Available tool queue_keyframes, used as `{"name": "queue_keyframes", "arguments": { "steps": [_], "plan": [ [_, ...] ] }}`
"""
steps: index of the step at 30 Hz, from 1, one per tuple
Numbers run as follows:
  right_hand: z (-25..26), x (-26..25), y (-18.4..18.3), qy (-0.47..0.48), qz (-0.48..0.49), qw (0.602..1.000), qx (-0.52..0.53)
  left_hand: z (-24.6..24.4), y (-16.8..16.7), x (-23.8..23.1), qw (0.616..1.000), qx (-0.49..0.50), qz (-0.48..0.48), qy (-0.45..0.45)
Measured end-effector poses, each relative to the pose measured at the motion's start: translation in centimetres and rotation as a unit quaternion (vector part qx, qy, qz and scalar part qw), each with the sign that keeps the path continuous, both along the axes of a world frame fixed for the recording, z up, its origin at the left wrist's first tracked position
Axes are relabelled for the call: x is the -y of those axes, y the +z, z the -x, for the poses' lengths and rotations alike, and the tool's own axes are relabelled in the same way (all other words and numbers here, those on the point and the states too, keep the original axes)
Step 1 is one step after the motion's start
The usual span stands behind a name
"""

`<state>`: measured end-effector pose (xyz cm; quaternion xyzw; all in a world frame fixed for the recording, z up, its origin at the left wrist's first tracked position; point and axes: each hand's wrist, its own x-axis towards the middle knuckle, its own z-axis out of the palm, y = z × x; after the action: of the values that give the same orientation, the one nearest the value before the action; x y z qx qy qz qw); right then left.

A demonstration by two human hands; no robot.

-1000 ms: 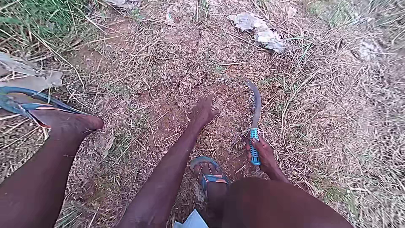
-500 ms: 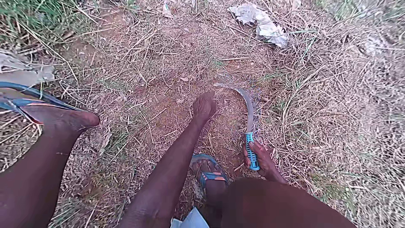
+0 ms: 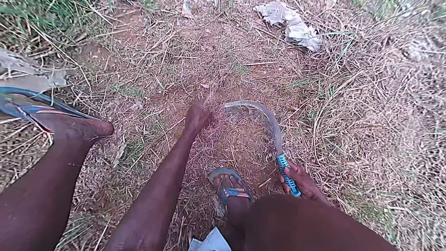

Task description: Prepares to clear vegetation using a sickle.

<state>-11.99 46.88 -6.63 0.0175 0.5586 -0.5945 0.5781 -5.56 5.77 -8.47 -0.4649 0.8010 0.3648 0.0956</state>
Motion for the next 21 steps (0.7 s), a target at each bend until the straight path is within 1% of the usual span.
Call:
{"name": "queue_keyframes", "arguments": {
  "steps": [3,5,7,12,15,18,21],
  "plan": [
    [-0.5,1.4,-0.2,-0.088,0.013,0.996,0.01,0.0,-0.4,-0.9,0.998,0.017,-0.03,-0.056],
    [-0.7,1.5,-0.5,-0.113,0.007,0.994,-0.003,0.8,-0.8,-1.9,0.993,0.034,-0.035,-0.103],
    [-0.6,1.5,-0.5,-0.132,-0.005,0.991,-0.026,1.9,-1.0,-3.0,0.989,0.054,-0.012,-0.135],
    [-0.5,1.8,-0.4,-0.143,-0.009,0.989,-0.035,3.9,-1.1,-5.2,0.981,0.097,0.054,-0.157],
    [-0.9,2.7,-0.6,-0.143,-0.011,0.989,-0.033,4.4,-0.9,-5.7,0.974,0.12,0.085,-0.172],
    [-1.5,3.8,-0.4,-0.138,-0.006,0.99,-0.022,4.4,-0.5,-5.5,0.971,0.117,0.086,-0.188],
    [-2.1,5.0,-0.5,-0.122,-0.003,0.992,-0.012,4.3,0.3,-4.6,0.976,0.099,0.08,-0.176]
  ]
}}
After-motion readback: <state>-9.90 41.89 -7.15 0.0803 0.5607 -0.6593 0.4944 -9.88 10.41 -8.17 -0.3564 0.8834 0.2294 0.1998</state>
